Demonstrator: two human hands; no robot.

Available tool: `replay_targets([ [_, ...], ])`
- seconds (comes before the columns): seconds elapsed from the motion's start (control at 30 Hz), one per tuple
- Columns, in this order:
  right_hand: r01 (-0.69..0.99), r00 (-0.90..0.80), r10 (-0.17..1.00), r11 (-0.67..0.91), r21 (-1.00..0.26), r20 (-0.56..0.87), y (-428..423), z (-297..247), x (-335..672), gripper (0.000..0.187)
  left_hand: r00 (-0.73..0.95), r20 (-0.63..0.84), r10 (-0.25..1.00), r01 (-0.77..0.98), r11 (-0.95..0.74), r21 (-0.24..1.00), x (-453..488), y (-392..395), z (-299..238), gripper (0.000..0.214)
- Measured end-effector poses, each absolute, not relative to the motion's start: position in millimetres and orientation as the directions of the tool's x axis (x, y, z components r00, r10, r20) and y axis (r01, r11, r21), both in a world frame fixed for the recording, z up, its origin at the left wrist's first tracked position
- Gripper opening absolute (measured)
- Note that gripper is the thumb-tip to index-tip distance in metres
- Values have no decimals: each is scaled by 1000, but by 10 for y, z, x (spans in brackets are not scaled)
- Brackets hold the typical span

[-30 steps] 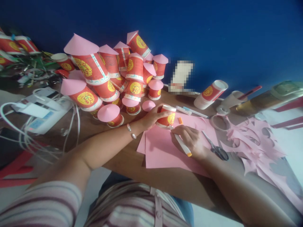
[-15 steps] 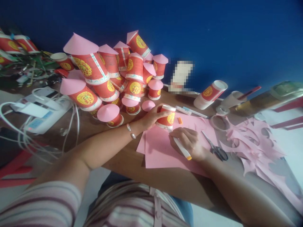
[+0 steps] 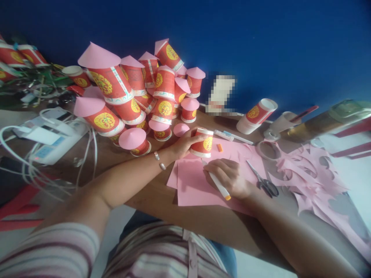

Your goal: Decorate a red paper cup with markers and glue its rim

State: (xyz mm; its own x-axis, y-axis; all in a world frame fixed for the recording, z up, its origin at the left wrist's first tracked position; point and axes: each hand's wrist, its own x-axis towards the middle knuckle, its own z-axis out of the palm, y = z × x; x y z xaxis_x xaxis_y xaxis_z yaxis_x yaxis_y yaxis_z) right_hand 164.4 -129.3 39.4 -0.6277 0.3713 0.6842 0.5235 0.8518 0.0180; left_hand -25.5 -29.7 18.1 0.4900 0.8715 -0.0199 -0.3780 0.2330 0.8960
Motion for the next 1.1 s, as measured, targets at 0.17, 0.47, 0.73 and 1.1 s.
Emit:
replay_targets([
  [0.17,536,-614,371,844,23,697,-1283,419,1643,13,491,-15,871,-385,232,893,-260,-291,160,41],
  [0.47,573,-596,394,819,27,700,-1265,398,1672,13,498,-26,867,-399,256,881,-256,-317,200,39],
  [0.73,563,-601,403,827,7,690,-1272,410,1671,17,499,-2,867,-389,226,893,-262,-291,146,40],
  [1.1,577,-599,404,816,23,692,-1265,391,1658,12,520,14,854,-381,217,899,-280,-286,133,38],
])
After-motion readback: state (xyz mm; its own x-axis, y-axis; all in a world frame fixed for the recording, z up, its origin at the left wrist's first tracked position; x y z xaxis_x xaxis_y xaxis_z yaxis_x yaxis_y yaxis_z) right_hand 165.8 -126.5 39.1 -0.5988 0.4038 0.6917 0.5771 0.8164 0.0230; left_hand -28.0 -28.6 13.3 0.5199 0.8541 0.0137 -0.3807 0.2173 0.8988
